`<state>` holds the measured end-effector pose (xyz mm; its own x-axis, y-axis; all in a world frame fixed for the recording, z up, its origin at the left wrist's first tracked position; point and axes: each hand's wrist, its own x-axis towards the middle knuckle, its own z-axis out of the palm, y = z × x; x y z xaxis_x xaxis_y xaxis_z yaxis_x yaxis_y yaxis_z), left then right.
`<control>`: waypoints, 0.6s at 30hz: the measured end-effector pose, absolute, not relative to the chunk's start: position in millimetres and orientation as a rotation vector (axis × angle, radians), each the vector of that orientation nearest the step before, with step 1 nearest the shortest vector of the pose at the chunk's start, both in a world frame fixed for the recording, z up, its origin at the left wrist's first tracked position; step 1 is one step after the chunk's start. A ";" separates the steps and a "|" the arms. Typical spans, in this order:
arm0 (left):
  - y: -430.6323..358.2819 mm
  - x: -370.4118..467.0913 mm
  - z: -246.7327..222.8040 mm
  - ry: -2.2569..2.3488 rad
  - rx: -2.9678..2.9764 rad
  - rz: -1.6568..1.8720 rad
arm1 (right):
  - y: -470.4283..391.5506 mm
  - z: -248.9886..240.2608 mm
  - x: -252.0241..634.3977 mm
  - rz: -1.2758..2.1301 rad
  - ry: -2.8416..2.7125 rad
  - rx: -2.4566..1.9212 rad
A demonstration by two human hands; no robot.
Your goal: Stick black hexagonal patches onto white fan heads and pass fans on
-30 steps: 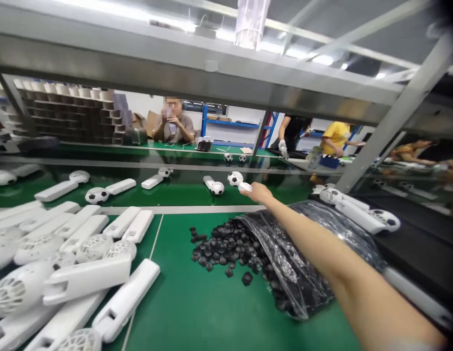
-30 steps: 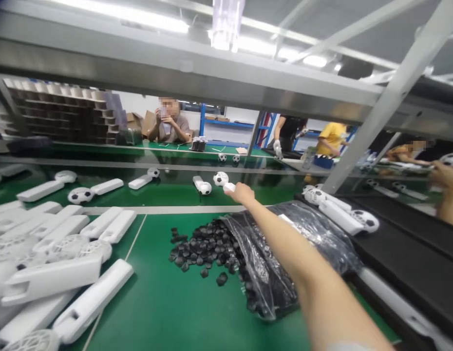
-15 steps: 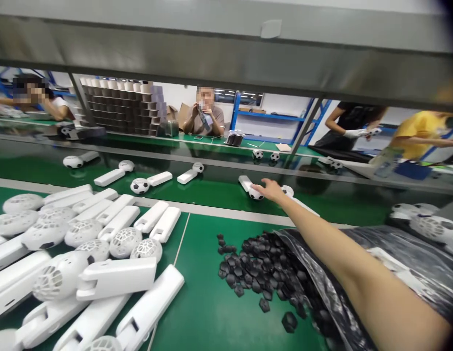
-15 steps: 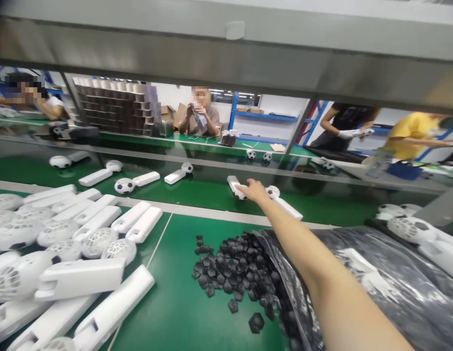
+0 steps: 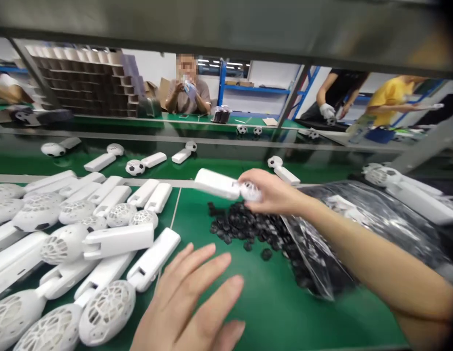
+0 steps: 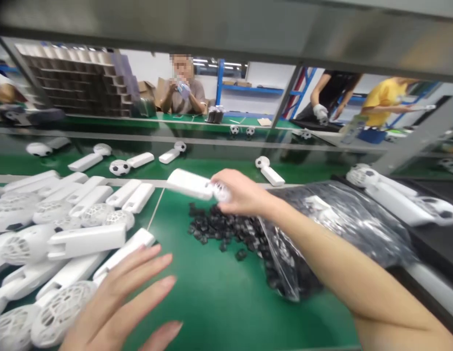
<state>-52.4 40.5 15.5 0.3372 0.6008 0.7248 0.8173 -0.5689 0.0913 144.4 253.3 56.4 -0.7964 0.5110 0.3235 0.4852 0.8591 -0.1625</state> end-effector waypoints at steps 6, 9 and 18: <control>43.4 -18.9 -10.1 -1.361 -2.634 -0.644 | 101.7 7.1 161.9 0.024 -2.812 -0.253; 38.3 -25.6 -32.8 -1.537 -2.944 -0.506 | 82.4 -22.9 167.5 0.169 -2.737 -0.282; 66.0 -38.9 -37.9 -1.992 -2.793 -0.435 | 127.2 -43.5 208.9 0.386 -2.270 -1.135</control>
<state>-38.9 66.0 -37.9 0.3218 0.9466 0.0187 0.8684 -0.3030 0.3925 208.9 127.2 -43.5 -0.4802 0.8006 0.3584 0.6372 0.5991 -0.4847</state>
